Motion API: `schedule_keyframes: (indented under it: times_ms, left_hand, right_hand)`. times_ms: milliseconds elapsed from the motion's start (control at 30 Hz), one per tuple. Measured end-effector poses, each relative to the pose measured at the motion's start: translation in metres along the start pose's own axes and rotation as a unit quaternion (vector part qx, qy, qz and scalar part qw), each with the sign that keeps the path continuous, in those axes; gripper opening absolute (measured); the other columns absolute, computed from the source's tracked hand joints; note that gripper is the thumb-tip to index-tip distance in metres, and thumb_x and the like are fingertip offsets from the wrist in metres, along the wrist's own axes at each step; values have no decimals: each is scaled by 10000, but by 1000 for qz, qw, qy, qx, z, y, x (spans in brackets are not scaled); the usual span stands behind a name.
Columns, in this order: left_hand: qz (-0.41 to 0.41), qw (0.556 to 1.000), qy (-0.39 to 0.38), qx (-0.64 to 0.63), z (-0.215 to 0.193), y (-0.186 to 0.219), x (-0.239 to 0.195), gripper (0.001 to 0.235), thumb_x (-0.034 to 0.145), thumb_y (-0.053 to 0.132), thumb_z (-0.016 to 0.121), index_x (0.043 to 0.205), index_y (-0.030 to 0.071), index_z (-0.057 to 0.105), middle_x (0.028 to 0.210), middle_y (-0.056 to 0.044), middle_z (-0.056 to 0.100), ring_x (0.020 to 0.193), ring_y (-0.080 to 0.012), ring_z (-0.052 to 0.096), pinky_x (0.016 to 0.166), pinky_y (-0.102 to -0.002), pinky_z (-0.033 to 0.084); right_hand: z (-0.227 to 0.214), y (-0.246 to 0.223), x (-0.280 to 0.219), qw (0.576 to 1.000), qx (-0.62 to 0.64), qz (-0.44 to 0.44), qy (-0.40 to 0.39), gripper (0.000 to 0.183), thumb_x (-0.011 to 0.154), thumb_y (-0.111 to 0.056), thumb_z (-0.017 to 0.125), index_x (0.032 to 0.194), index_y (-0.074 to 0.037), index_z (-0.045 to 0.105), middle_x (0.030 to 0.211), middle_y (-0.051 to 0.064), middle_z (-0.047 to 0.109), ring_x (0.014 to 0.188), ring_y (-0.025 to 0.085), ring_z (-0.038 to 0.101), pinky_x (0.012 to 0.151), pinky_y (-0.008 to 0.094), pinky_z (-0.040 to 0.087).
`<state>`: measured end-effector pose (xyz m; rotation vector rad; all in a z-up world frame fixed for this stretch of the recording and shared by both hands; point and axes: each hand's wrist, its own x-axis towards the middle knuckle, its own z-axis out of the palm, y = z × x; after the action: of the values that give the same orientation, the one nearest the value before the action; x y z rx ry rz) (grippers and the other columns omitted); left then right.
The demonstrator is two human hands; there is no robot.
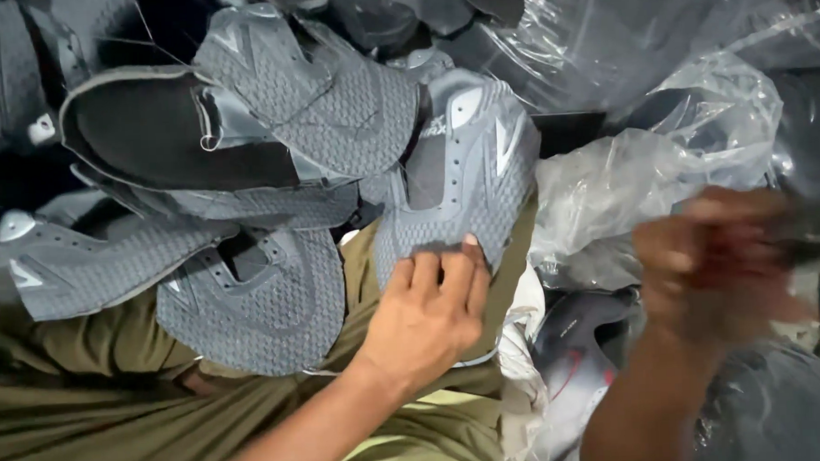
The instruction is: The person trims excess threads and material from shoe uppers using thread snips.
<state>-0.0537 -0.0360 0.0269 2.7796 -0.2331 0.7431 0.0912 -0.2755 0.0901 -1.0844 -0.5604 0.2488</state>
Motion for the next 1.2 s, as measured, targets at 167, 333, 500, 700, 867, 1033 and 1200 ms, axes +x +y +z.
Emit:
schedule_keyframes:
  times_ms: [167, 333, 500, 700, 867, 1033, 1200]
  left_hand:
    - [-2, 1000, -19, 25, 14, -1, -6, 534, 839, 191, 584, 1294, -86, 619, 954, -120, 585, 875, -283, 576, 763, -381, 478]
    - [1, 1000, -16, 23, 29, 0, -9, 536, 839, 204, 581, 1294, -77, 618, 973, -124, 596, 911, -292, 582, 808, -392, 478]
    - [13, 998, -28, -48, 42, -2, -15, 487, 884, 185, 594, 1296, -68, 656, 965, -99, 577, 910, -279, 565, 825, -407, 465]
    - [44, 998, 39, 23, 48, -3, -20, 425, 836, 235, 600, 1147, -38, 698, 1015, -149, 586, 982, -339, 568, 863, -426, 467]
    - [64, 998, 3, 22, 51, -3, -23, 372, 862, 238, 610, 1095, -37, 700, 998, -161, 579, 985, -350, 569, 848, -429, 460]
    - [69, 997, 21, 39, 47, -1, -26, 427, 853, 229, 605, 1162, -50, 698, 1007, -158, 581, 989, -347, 567, 864, -427, 460]
    - [82, 996, 22, -28, 31, 5, -23, 531, 811, 251, 607, 1221, -76, 694, 1053, -153, 599, 1013, -339, 571, 876, -445, 469]
  right_hand:
    - [39, 56, 18, 936, -340, 95, 10, 338, 1020, -287, 723, 1069, 45, 680, 819, 48, 578, 640, 61, 463, 573, 227, 344]
    - [66, 69, 29, 802, -586, 60, -97, 309, 910, -254, 808, 1029, -1, 678, 783, 58, 666, 663, 129, 602, 622, 294, 487]
    - [81, 67, 31, 711, -682, 54, -163, 373, 827, -308, 864, 920, -20, 647, 780, 143, 661, 637, 302, 655, 592, 386, 507]
    - [93, 75, 27, 634, -742, -26, -215, 332, 885, -351, 798, 954, -72, 633, 827, 103, 677, 681, 331, 680, 569, 418, 527]
    - [106, 75, 31, 546, -797, -76, -248, 358, 923, -401, 760, 865, -86, 601, 746, 75, 638, 592, 296, 657, 524, 399, 519]
    - [98, 70, 33, 516, -801, -105, -284, 341, 950, -371, 741, 823, -102, 575, 720, 65, 612, 607, 281, 660, 521, 401, 504]
    - [83, 44, 20, 689, -691, -51, -213, 308, 887, -299, 813, 1005, -55, 668, 843, 95, 690, 681, 239, 678, 593, 324, 517]
